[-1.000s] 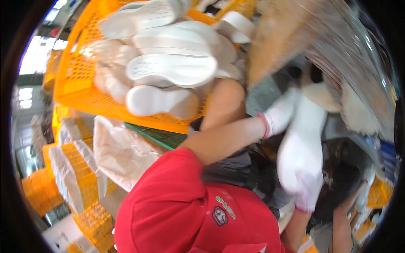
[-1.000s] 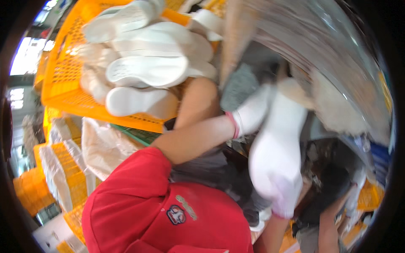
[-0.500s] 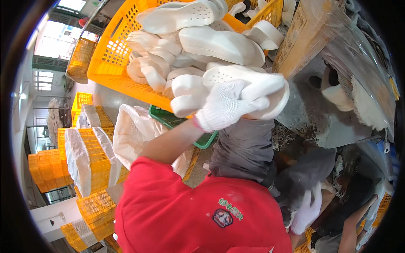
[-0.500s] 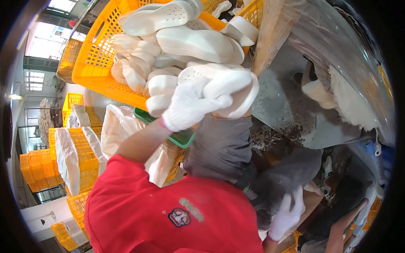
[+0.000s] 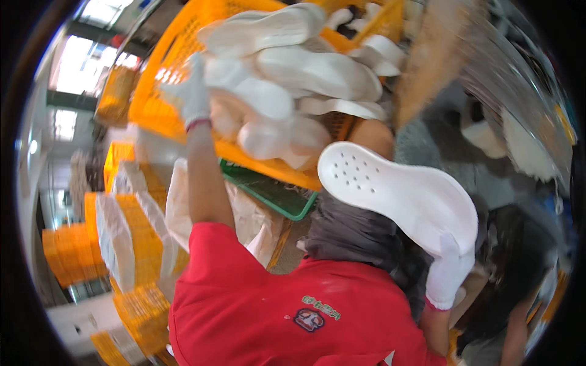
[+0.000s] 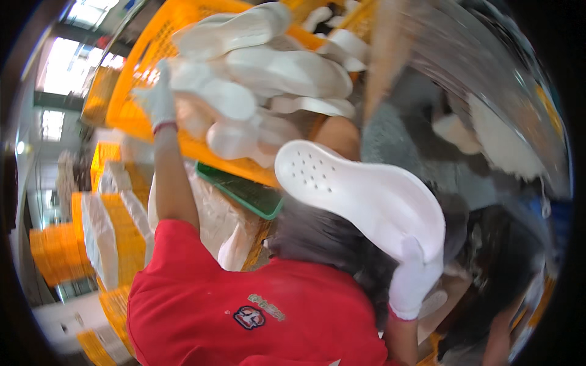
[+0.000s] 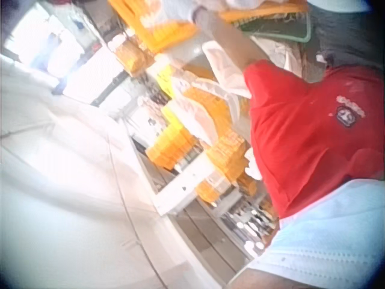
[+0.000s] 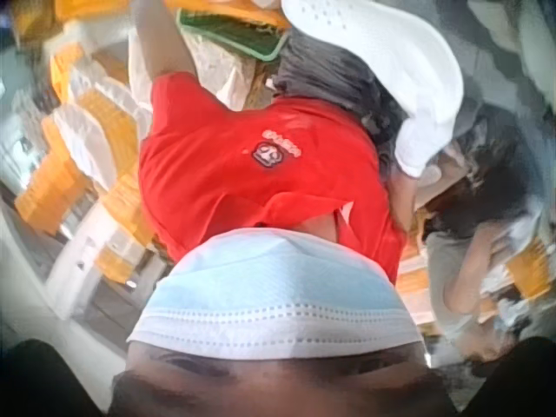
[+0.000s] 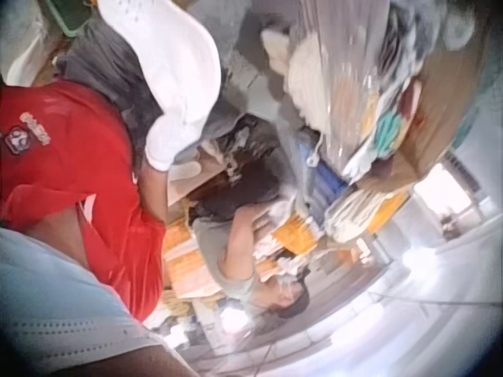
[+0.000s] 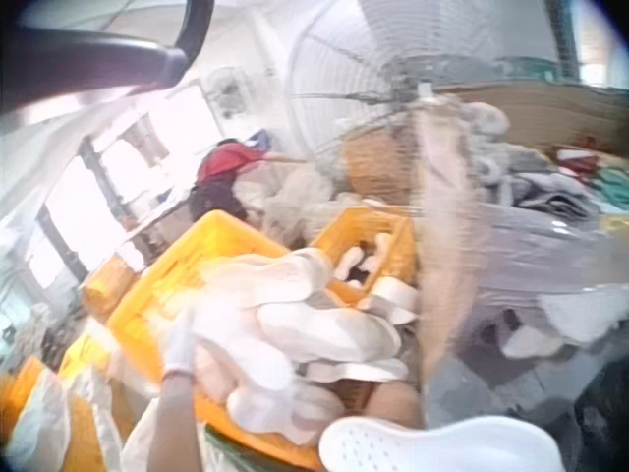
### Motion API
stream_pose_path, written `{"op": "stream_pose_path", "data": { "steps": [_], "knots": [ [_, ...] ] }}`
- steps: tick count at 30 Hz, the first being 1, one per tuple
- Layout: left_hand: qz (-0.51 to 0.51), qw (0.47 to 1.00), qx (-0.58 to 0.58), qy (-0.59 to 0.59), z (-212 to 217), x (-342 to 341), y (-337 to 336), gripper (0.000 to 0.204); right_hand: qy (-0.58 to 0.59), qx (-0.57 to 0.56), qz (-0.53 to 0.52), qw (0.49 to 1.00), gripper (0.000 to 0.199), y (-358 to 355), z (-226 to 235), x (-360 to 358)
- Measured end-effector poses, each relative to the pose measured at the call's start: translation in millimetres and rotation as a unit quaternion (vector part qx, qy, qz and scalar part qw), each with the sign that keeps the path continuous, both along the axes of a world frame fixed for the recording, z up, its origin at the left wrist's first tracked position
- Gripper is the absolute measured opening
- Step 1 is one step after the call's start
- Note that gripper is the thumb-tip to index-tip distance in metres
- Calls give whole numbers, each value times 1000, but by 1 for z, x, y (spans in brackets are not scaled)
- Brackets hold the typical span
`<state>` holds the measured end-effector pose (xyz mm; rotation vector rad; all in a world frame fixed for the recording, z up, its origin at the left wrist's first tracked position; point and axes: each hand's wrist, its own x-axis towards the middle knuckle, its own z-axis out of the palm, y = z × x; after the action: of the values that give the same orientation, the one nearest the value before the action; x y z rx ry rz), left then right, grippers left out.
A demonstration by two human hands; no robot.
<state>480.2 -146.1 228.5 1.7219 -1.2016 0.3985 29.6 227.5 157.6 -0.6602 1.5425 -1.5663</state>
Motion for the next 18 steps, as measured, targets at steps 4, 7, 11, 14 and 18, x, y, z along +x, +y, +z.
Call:
{"op": "stream_pose_path", "data": {
  "steps": [4,7,11,14,18],
  "knots": [
    [-486,811,49,320,-54,-117,74,63,140,164,-247,945,40,75,18,-41],
    [-605,585,414,348,-116,-296,173,56,254,254,-258,897,37,103,20,-36],
    [-425,194,531,707,-150,-464,233,52,261,233,-228,909,49,101,1,-2],
    [-485,190,457,721,-158,-521,221,35,279,119,-309,901,61,65,-7,-5],
    [-666,356,427,497,-189,-563,164,35,386,60,-224,893,61,-2,7,-79]
  ]
}}
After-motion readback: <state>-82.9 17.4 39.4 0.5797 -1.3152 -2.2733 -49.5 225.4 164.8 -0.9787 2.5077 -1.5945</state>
